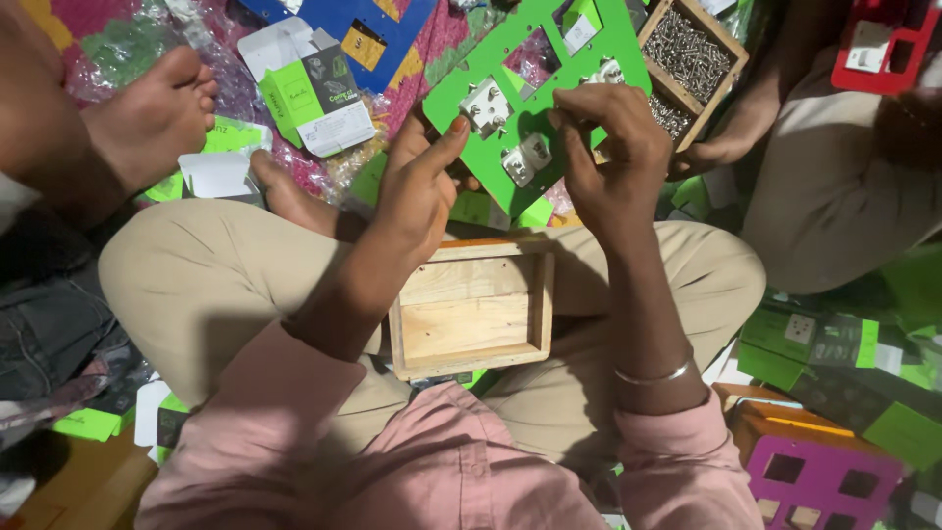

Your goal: The person sits on the floor and assembles white electrical switches onto a green plastic mounting board. They pick up screws from a wooden box, insert them into the switch terminals, and tighten them by hand. The person repeats this process for multiple switches on the board.

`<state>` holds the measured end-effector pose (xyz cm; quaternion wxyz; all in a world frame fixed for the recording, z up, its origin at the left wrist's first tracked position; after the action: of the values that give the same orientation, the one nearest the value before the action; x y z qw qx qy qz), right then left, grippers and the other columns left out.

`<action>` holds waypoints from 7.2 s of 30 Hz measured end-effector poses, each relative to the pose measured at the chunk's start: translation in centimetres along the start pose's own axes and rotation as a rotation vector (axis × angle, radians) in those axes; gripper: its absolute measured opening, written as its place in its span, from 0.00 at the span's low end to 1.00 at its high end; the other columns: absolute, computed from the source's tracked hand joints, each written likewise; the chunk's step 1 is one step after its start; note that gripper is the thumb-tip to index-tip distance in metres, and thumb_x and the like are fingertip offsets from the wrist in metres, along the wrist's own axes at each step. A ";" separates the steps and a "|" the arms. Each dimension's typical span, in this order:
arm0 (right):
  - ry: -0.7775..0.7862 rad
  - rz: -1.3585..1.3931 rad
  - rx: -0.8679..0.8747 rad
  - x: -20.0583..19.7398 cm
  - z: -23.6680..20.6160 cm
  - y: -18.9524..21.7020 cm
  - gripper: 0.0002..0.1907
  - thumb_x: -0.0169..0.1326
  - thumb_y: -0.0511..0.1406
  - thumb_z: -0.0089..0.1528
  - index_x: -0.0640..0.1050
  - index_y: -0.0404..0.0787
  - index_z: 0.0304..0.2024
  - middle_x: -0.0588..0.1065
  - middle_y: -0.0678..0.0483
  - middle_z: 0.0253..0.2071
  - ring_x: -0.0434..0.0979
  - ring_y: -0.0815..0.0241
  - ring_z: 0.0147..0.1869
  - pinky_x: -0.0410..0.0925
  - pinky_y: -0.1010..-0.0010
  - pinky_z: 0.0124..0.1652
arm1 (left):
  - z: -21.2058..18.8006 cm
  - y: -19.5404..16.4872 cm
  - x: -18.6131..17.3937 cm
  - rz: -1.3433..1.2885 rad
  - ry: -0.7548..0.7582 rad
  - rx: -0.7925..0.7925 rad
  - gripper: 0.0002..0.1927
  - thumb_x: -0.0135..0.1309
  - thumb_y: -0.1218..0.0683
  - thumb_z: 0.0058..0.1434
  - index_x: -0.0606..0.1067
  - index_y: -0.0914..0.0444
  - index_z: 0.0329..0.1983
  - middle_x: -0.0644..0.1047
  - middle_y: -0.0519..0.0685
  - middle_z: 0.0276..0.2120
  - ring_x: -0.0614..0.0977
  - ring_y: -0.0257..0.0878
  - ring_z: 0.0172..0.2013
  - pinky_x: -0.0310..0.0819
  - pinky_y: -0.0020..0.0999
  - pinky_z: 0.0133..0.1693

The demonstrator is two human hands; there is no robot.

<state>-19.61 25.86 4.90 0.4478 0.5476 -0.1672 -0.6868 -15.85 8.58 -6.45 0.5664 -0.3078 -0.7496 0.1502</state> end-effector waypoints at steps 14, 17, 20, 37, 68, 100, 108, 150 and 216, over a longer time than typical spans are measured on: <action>0.069 -0.136 0.033 2.4 -0.9 1.4 0.08 0.69 0.31 0.63 0.85 0.43 0.44 0.76 0.55 0.36 0.69 0.57 0.44 0.64 0.64 0.44 | -0.4 0.8 0.1 -0.034 -0.009 0.024 0.21 0.55 0.52 0.72 0.66 0.57 0.66 0.76 0.44 0.54 0.76 0.35 0.49 0.68 0.32 0.41; 0.040 -0.143 0.052 2.6 -1.0 1.4 0.07 0.69 0.32 0.64 0.85 0.43 0.44 0.76 0.56 0.37 0.69 0.58 0.44 0.64 0.65 0.44 | -0.3 1.1 0.0 -0.022 -0.031 0.022 0.22 0.56 0.52 0.72 0.66 0.56 0.66 0.75 0.43 0.55 0.76 0.34 0.50 0.67 0.33 0.41; 0.023 -0.175 0.085 2.9 -1.2 1.3 0.07 0.69 0.33 0.64 0.86 0.43 0.44 0.75 0.56 0.35 0.69 0.58 0.44 0.64 0.66 0.42 | -0.3 1.2 -0.1 -0.021 -0.031 0.020 0.22 0.56 0.52 0.71 0.65 0.55 0.66 0.75 0.42 0.56 0.75 0.33 0.52 0.67 0.34 0.42; 0.007 -0.213 -0.046 2.7 -1.8 1.7 0.10 0.68 0.31 0.63 0.84 0.39 0.46 0.72 0.53 0.38 0.69 0.54 0.46 0.65 0.63 0.44 | -0.4 1.6 -0.2 -0.060 -0.016 0.020 0.23 0.53 0.52 0.73 0.64 0.56 0.69 0.74 0.44 0.57 0.75 0.35 0.52 0.67 0.32 0.43; -0.060 -0.091 -0.028 2.3 -1.5 1.2 0.12 0.74 0.35 0.58 0.82 0.40 0.39 0.71 0.51 0.48 0.73 0.54 0.53 0.71 0.66 0.47 | -0.4 0.7 0.3 -0.131 -0.004 0.016 0.22 0.55 0.52 0.73 0.65 0.54 0.68 0.73 0.44 0.60 0.74 0.36 0.56 0.66 0.36 0.47; 0.019 -0.110 -0.088 3.4 -1.7 0.7 0.22 0.75 0.38 0.57 0.81 0.39 0.49 0.70 0.49 0.53 0.69 0.49 0.60 0.66 0.59 0.59 | -0.3 -0.3 0.3 -0.140 0.023 0.087 0.26 0.52 0.58 0.74 0.61 0.62 0.73 0.70 0.51 0.66 0.71 0.43 0.66 0.69 0.43 0.63; 0.014 -0.008 -0.003 3.6 -1.4 0.3 0.22 0.74 0.38 0.57 0.79 0.39 0.48 0.69 0.50 0.53 0.67 0.50 0.61 0.65 0.60 0.60 | -0.3 0.2 -0.1 -0.107 0.011 0.061 0.23 0.53 0.58 0.73 0.64 0.61 0.69 0.72 0.52 0.62 0.74 0.43 0.61 0.73 0.42 0.57; 0.401 -0.470 0.488 -5.2 -4.6 -21.6 0.08 0.63 0.39 0.54 0.86 0.44 0.34 0.80 0.46 0.29 0.82 0.49 0.32 0.73 0.59 0.35 | -1.4 -6.2 0.9 -0.155 0.006 0.190 0.19 0.59 0.53 0.73 0.66 0.57 0.61 0.72 0.46 0.54 0.76 0.43 0.53 0.70 0.43 0.46; 0.126 0.031 -0.229 -1.8 1.0 1.7 0.12 0.65 0.25 0.63 0.81 0.39 0.49 0.80 0.53 0.44 0.80 0.56 0.49 0.72 0.66 0.50 | 0.2 -0.9 -0.5 0.131 0.110 -0.223 0.13 0.48 0.57 0.71 0.75 0.71 0.51 0.81 0.53 0.40 0.83 0.38 0.38 0.80 0.33 0.42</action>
<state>-19.76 26.12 7.49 0.5273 0.5324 -0.0677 -0.6587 -16.23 7.65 -6.37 0.5580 -0.4248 -0.7077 0.0856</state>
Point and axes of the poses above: each hand's wrist, its own z-axis towards the middle knuckle, its own x-axis out of the palm, y = z × x, the point moved 6 cm from there along z, towards the middle knuckle
